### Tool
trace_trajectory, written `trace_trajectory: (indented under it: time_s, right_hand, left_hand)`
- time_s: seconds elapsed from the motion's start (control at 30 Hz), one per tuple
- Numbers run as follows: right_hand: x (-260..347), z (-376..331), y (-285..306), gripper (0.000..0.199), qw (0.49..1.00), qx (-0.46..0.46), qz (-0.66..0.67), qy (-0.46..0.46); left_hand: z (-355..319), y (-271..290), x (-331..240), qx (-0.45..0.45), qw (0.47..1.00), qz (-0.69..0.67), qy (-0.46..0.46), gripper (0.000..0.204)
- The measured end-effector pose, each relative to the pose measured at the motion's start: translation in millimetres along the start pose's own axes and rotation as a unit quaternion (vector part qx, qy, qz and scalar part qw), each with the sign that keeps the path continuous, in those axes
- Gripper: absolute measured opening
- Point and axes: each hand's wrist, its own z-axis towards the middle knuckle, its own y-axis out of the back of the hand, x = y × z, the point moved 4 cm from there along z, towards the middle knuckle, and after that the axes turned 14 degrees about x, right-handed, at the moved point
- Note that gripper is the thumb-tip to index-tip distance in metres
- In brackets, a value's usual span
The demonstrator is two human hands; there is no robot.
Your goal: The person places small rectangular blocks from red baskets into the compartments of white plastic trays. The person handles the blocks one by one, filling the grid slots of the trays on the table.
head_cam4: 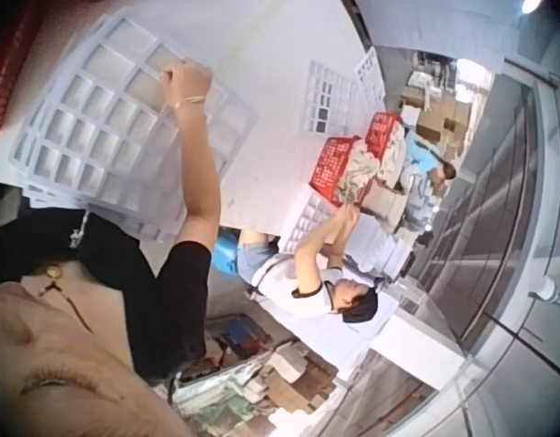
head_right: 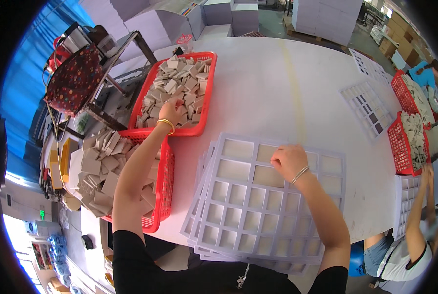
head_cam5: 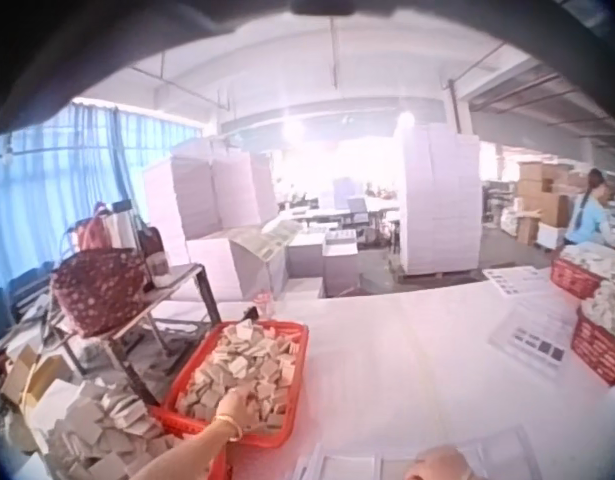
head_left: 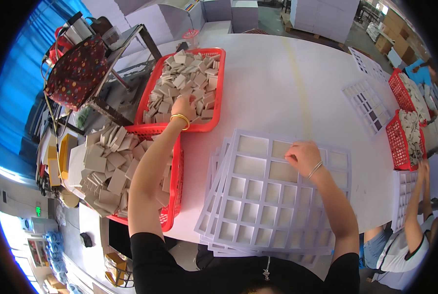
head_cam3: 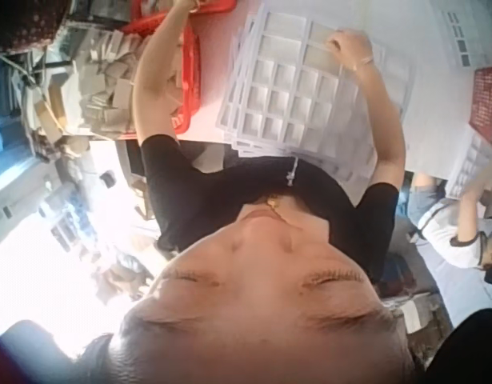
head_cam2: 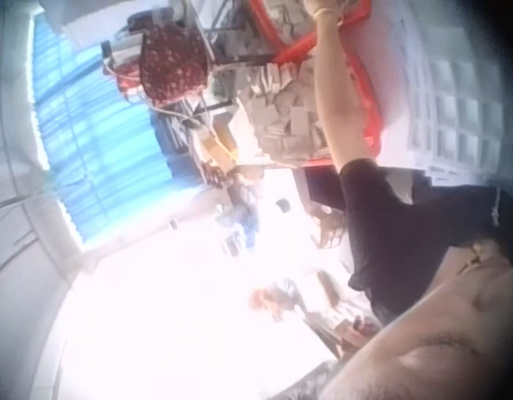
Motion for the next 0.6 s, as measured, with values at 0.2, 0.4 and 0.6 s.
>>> trace_trajectory:
  time_s: [0.2,0.4,0.6]
  right_hand:
    - [-7,-7,-2,0.009,0.999,-0.021,0.025,0.005]
    - [4,-13,-3,0.003,0.999,-0.005,0.048,-0.013]
    - [4,-18,-1,0.007,0.998,-0.045,0.032,0.020]
  left_hand:
    - [60,-48,-23,0.179,0.975,0.120,0.056,0.057]
    - [106,-120,28,0.176,0.954,0.206,0.126,0.046]
    - [80,-99,6,0.217,0.956,0.185,0.076,0.039]
